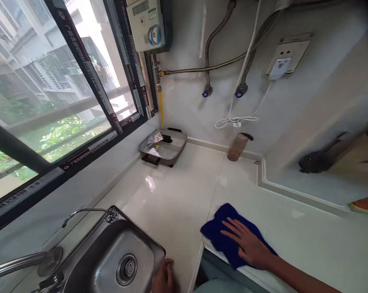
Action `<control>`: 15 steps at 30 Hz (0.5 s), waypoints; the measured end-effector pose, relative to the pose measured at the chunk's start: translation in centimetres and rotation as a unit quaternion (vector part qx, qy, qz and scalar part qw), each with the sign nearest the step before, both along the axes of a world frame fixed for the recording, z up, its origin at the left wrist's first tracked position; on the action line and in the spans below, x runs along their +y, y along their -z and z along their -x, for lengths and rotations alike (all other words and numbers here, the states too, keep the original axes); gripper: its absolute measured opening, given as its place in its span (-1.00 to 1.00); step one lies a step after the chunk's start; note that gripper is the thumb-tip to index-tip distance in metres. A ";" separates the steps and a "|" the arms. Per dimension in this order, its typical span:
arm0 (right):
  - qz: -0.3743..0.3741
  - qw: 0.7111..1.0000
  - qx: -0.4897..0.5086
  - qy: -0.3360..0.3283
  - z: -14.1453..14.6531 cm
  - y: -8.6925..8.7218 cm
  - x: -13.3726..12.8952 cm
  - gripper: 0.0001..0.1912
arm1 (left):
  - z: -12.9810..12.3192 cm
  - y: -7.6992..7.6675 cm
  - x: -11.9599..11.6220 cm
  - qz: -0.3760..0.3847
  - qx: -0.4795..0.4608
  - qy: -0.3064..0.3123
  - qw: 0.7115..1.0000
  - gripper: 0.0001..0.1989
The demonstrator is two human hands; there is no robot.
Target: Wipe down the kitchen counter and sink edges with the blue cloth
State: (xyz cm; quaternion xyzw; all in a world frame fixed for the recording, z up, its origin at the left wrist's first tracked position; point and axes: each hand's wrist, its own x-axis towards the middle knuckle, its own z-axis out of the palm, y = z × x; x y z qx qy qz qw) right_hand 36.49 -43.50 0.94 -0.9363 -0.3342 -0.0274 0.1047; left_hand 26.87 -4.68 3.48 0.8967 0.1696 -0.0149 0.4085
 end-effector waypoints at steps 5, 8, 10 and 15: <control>0.041 0.979 -0.079 0.182 6.3 3.6 -10.0 -0.15 | -0.1 0.3 -0.2 0.060 -0.025 0.016 0.998 -0.54; 0.041 0.966 -0.129 0.219 8.7 4.7 -11.7 -0.05 | 0.0 1.2 -0.4 0.075 -0.032 0.005 0.997 -0.50; 0.050 0.964 -0.144 0.216 9.0 4.4 -10.1 0.00 | 0.0 1.7 -0.5 0.082 -0.016 -0.015 0.996 -0.47; 0.070 0.986 -0.094 0.122 6.0 1.3 -0.9 -0.01 | 0.1 1.8 -0.1 0.098 -0.008 0.000 0.995 -0.53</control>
